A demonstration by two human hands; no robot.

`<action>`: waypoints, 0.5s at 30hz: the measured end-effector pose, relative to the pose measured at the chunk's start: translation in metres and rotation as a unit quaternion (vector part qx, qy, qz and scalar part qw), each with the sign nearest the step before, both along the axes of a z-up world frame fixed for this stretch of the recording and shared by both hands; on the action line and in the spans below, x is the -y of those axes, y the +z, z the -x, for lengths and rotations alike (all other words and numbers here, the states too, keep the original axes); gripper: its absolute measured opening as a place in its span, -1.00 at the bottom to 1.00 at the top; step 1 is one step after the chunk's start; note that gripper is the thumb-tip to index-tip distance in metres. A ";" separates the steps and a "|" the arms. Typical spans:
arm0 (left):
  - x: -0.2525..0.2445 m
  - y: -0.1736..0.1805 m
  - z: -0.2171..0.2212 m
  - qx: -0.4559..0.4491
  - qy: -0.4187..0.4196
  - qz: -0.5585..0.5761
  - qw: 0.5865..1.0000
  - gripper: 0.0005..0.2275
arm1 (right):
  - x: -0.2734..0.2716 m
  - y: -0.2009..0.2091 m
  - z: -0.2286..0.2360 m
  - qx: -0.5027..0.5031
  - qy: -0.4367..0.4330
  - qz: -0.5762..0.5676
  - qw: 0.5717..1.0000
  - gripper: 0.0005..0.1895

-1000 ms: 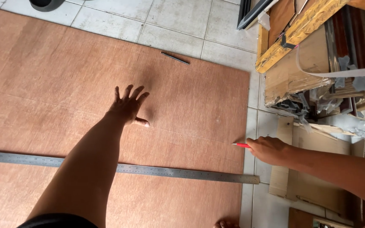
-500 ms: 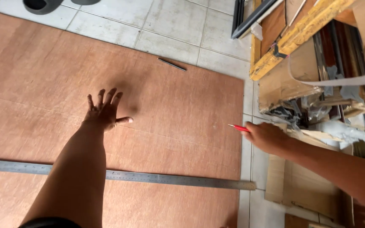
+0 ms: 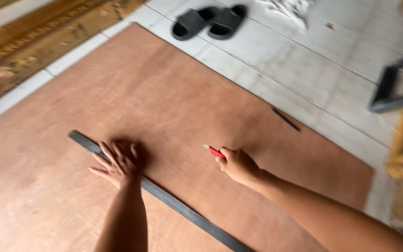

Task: Measuring and cutting a sheet of plywood using a metal ruler, pencil, and utility knife on the floor of a workshop.

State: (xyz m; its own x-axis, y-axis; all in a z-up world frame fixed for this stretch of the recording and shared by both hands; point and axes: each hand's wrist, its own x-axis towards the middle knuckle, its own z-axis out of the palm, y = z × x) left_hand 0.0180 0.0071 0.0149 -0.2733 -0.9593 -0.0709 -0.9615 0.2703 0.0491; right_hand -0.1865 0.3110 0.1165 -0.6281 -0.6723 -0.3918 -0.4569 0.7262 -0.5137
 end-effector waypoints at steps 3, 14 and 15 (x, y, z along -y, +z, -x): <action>0.000 0.015 -0.007 0.001 0.027 0.009 1.000 -0.27 | 0.068 -0.030 0.003 0.037 0.005 0.033 0.999 -0.78; 0.016 -0.033 -0.001 -0.015 0.042 0.041 0.998 -0.15 | 0.314 -0.055 0.009 0.007 0.049 0.065 0.997 -0.66; 0.018 -0.044 -0.003 -0.009 0.030 0.112 0.993 -0.11 | 0.337 -0.058 0.011 0.011 0.049 0.070 0.996 -0.67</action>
